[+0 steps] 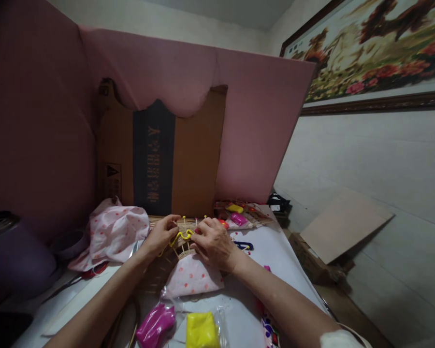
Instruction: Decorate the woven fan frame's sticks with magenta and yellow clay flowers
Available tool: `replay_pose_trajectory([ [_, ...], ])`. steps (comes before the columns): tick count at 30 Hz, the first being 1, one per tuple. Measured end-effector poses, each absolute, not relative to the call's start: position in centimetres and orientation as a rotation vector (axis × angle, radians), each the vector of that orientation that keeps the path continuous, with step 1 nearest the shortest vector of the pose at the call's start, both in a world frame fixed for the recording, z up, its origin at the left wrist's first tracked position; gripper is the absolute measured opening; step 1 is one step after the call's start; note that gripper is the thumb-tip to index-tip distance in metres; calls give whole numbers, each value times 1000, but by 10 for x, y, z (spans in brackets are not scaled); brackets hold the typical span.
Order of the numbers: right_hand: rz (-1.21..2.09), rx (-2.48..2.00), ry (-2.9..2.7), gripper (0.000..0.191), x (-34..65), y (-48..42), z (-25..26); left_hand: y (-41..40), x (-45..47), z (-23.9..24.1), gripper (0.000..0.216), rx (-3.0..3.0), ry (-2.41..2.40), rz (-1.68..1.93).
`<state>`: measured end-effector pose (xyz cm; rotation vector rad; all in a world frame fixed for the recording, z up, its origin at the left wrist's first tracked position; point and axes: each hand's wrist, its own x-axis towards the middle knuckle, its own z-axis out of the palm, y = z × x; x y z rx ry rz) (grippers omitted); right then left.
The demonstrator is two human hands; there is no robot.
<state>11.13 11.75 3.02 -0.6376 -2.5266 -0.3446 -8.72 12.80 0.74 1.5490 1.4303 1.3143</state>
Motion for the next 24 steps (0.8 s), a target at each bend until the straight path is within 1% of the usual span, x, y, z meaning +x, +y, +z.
replay_pose_trajectory([
  [7, -321, -630, -2530, 24, 111, 117, 30, 125, -85, 13, 36, 1568, 1469, 1314],
  [11, -259, -630, -2451, 23, 118, 115, 33, 123, -84, 14, 35, 1622, 1520, 1307],
  [17, 25, -849, -2000, 7, 147, 95, 36, 116, -86, 32, 36, 1792, 1699, 1343],
  [21, 252, -946, -1838, 16, 162, 75, 31, 96, -77, 60, 30, 1936, 1753, 1328],
  [24, 361, -932, -1842, 19, 165, 60, 27, 61, -56, 75, 24, 2207, 1653, 1071],
])
